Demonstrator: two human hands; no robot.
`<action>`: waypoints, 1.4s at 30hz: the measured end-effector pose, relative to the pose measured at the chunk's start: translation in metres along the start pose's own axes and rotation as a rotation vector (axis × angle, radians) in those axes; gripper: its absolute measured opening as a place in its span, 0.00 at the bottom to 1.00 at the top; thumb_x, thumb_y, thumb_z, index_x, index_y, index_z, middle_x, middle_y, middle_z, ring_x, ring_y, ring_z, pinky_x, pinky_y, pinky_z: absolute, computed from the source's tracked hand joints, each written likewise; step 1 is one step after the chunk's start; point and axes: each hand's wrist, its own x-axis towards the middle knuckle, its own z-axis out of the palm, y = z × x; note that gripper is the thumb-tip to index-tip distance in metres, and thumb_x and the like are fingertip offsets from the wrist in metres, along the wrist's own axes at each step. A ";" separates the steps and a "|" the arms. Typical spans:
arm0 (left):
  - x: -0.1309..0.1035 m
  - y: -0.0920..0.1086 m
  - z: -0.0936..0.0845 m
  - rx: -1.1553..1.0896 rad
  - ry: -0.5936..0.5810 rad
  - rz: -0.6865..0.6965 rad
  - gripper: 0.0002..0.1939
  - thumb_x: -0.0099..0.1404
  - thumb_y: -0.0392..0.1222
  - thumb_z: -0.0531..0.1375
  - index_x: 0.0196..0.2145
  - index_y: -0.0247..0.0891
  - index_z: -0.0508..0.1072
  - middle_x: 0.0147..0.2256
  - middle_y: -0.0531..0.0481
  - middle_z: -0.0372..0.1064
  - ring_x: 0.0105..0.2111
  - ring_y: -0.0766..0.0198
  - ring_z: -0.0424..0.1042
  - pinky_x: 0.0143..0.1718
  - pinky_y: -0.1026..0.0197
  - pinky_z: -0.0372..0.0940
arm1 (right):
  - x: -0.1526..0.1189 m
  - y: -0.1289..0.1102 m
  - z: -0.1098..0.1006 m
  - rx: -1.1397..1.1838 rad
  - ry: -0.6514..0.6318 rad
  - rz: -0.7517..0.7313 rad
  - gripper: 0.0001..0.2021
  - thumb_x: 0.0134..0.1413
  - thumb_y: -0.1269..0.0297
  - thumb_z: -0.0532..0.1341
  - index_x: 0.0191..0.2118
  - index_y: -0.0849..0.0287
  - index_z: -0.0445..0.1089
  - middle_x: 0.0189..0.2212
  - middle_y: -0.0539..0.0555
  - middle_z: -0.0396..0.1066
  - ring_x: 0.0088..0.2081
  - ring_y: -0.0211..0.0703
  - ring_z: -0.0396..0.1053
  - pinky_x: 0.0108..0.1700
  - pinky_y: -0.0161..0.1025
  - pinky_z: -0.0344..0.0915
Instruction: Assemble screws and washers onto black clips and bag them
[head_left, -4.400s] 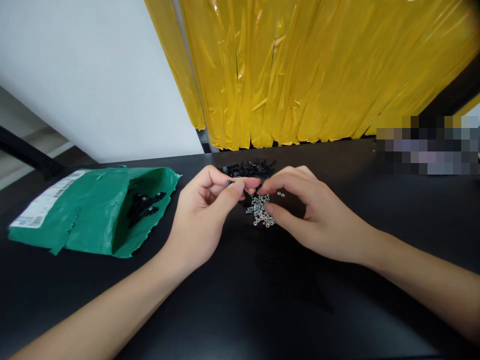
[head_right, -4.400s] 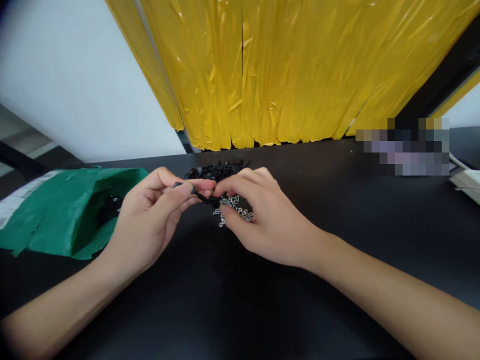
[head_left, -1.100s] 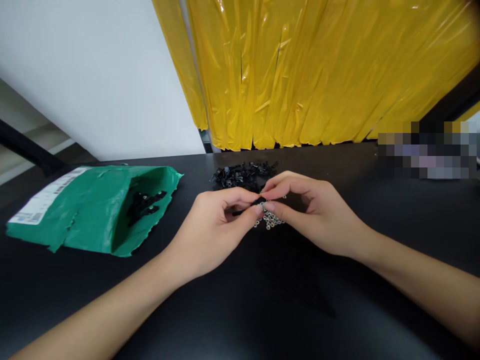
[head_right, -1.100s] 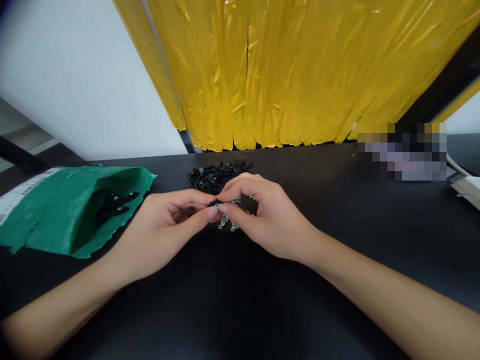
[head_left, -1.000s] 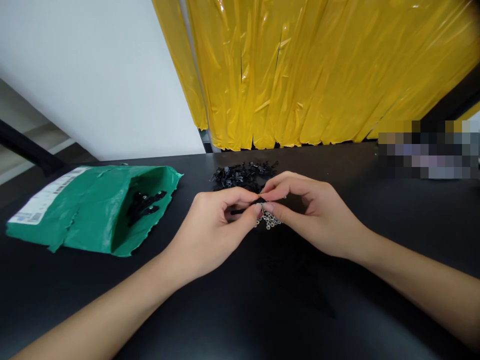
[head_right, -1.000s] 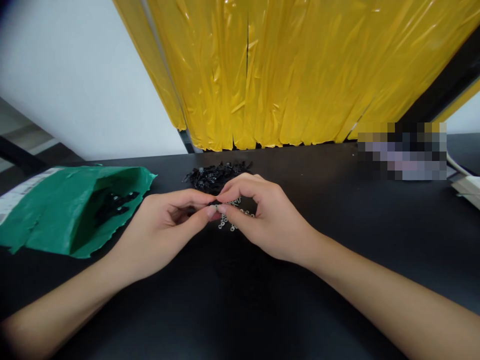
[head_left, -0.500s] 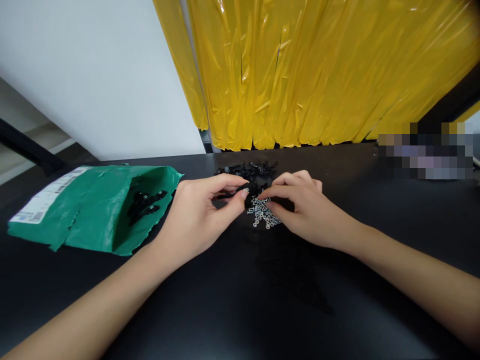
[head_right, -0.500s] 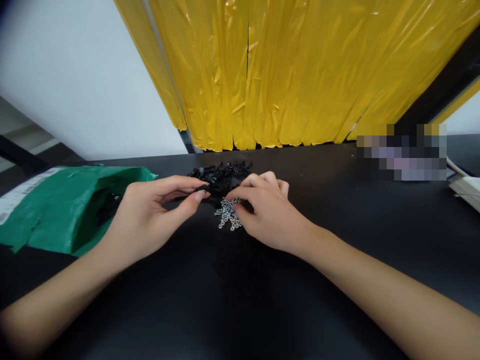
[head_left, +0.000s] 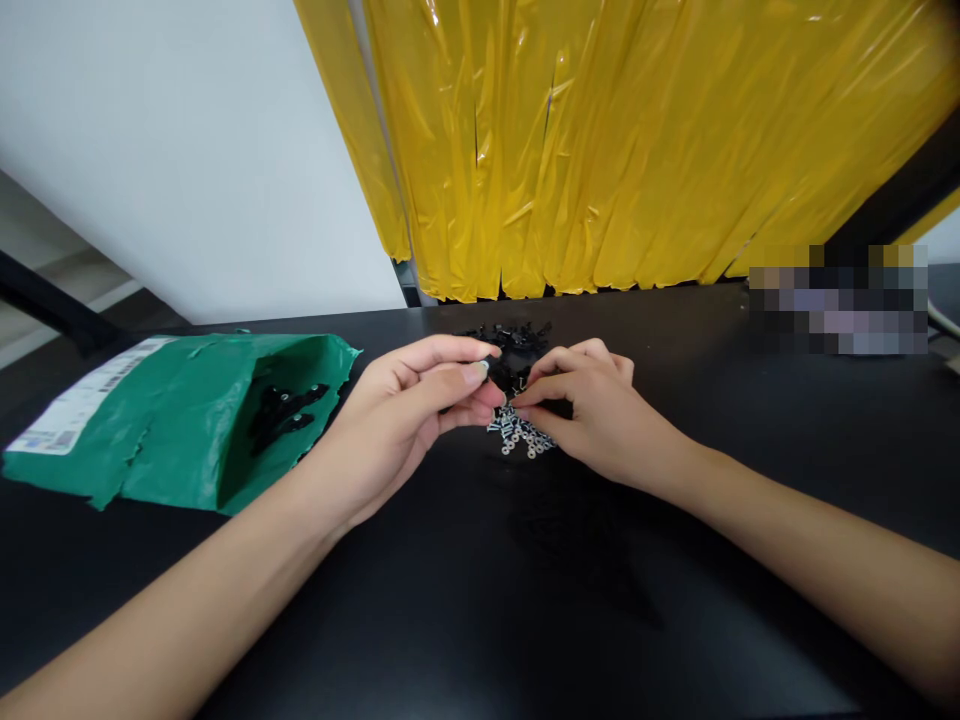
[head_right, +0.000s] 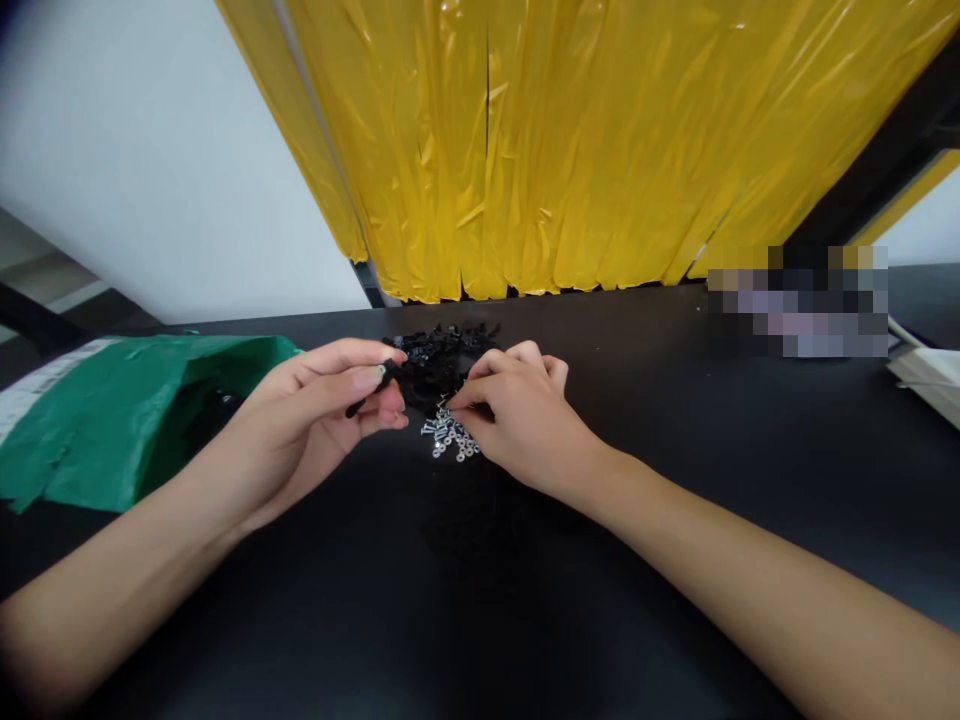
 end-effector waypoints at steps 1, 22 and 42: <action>0.001 0.000 0.000 -0.031 -0.005 -0.018 0.06 0.67 0.38 0.68 0.43 0.41 0.82 0.31 0.51 0.79 0.33 0.68 0.78 0.40 0.68 0.76 | 0.000 0.000 0.000 0.007 0.008 -0.002 0.06 0.62 0.65 0.69 0.37 0.44 0.83 0.44 0.49 0.78 0.52 0.53 0.64 0.51 0.52 0.50; -0.003 0.000 0.001 -0.149 -0.172 -0.302 0.06 0.68 0.35 0.65 0.42 0.40 0.72 0.30 0.52 0.75 0.31 0.69 0.73 0.34 0.70 0.68 | -0.002 -0.007 -0.012 0.382 0.257 -0.516 0.08 0.66 0.68 0.66 0.48 0.54 0.79 0.41 0.53 0.81 0.44 0.45 0.76 0.52 0.48 0.70; -0.005 0.000 0.010 0.145 -0.055 -0.052 0.09 0.63 0.38 0.72 0.40 0.38 0.80 0.31 0.51 0.80 0.31 0.66 0.78 0.31 0.69 0.73 | -0.008 -0.002 -0.017 0.153 0.301 -0.495 0.03 0.70 0.67 0.61 0.46 0.53 0.72 0.38 0.53 0.79 0.43 0.47 0.73 0.49 0.48 0.66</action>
